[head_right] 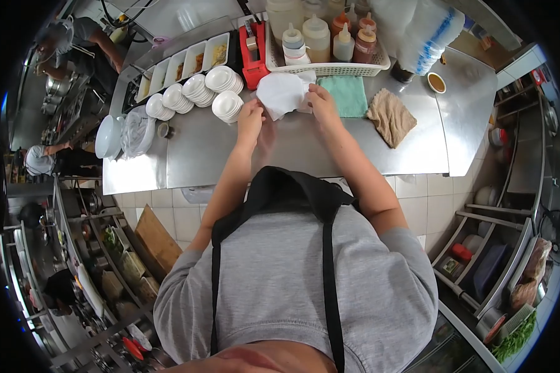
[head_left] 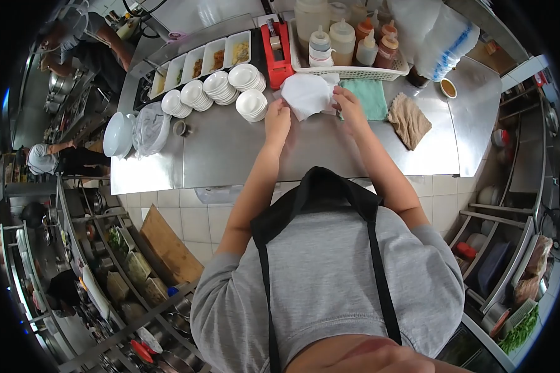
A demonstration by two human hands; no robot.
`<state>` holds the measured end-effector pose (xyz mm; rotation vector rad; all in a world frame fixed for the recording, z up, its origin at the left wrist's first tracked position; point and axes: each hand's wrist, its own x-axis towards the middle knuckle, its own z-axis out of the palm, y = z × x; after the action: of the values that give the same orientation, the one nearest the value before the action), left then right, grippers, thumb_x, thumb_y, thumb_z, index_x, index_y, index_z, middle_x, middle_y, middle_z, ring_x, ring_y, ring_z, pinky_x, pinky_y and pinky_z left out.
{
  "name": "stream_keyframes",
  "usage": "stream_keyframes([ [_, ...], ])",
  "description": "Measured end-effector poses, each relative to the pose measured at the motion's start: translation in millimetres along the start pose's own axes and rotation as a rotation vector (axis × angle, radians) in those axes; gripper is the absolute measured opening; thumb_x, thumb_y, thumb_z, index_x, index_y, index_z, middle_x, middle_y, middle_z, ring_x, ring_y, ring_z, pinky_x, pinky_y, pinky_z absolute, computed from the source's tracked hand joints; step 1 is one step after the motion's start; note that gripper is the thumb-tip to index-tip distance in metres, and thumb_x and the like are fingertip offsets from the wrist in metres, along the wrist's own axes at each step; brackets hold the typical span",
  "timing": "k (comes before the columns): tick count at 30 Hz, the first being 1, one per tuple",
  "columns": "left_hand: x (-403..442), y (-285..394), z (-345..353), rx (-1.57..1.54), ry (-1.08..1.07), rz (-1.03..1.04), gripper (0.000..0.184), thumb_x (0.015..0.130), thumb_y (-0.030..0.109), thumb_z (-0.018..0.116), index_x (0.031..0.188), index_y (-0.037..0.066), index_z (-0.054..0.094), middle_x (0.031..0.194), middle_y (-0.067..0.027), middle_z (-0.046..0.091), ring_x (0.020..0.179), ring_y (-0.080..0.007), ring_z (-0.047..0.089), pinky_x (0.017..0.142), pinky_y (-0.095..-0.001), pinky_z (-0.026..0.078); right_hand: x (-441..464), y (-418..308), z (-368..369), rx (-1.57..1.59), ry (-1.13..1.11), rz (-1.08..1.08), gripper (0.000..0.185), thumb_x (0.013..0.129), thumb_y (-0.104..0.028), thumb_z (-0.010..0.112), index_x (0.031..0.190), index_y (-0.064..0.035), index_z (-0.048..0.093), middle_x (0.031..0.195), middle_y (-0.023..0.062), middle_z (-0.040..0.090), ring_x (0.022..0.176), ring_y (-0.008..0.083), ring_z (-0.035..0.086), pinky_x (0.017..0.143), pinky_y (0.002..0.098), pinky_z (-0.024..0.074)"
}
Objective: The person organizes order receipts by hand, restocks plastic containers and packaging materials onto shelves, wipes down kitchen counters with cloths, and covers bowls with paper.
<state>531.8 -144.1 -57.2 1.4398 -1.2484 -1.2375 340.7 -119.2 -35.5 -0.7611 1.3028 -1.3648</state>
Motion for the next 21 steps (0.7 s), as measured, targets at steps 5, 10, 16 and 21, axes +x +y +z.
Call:
stream_keyframes([
  [5, -22.5, 1.0, -1.3, 0.016, 0.097, 0.214, 0.036, 0.08, 0.005, 0.049, 0.115, -0.002, 0.046, 0.11, -0.0128, 0.052, 0.092, -0.0189, 0.053, 0.077, -0.0302, 0.045, -35.0, -19.1, -32.0, -0.267, 0.066, -0.271, 0.032, 0.084, -0.011, 0.05, 0.114, 0.0008, 0.054, 0.11, 0.0078, 0.054, 0.097, 0.015, 0.05, 0.082, 0.0255, 0.0399],
  [10, -60.0, 21.3, -10.6, 0.16, 0.098, 0.426, 0.038, 0.077, 0.0, 0.052, 0.115, 0.0, 0.045, 0.11, -0.0108, 0.049, 0.093, -0.019, 0.049, 0.075, -0.0302, 0.043, -71.8, -35.7, -96.2, -0.653, 0.217, -0.577, 0.026, 0.084, -0.009, 0.052, 0.108, -0.0029, 0.059, 0.113, 0.0112, 0.054, 0.093, 0.0192, 0.055, 0.077, 0.0294, 0.0446],
  [16, -70.8, 26.8, -32.5, 0.469, 0.191, 0.749, 0.049, 0.073, 0.003, 0.06, 0.117, -0.001, 0.04, 0.117, -0.017, 0.04, 0.103, -0.0303, 0.042, 0.085, -0.0366, 0.038, -42.7, -0.1, -170.6, -1.454, 0.265, -0.601, 0.036, 0.089, -0.023, 0.048, 0.122, -0.0077, 0.051, 0.133, 0.0146, 0.04, 0.124, 0.0324, 0.036, 0.1, 0.0429, 0.03],
  [21, -23.9, 18.6, -57.7, 0.591, 0.459, 0.685, 0.066, 0.067, 0.014, 0.072, 0.119, -0.002, 0.036, 0.122, -0.025, 0.032, 0.113, -0.0397, 0.032, 0.096, -0.0457, 0.028, -79.2, 16.4, -153.3, -1.45, 0.272, -0.507, 0.04, 0.091, -0.025, 0.045, 0.128, -0.0109, 0.045, 0.136, 0.0117, 0.039, 0.128, 0.0293, 0.031, 0.106, 0.0422, 0.0221],
])
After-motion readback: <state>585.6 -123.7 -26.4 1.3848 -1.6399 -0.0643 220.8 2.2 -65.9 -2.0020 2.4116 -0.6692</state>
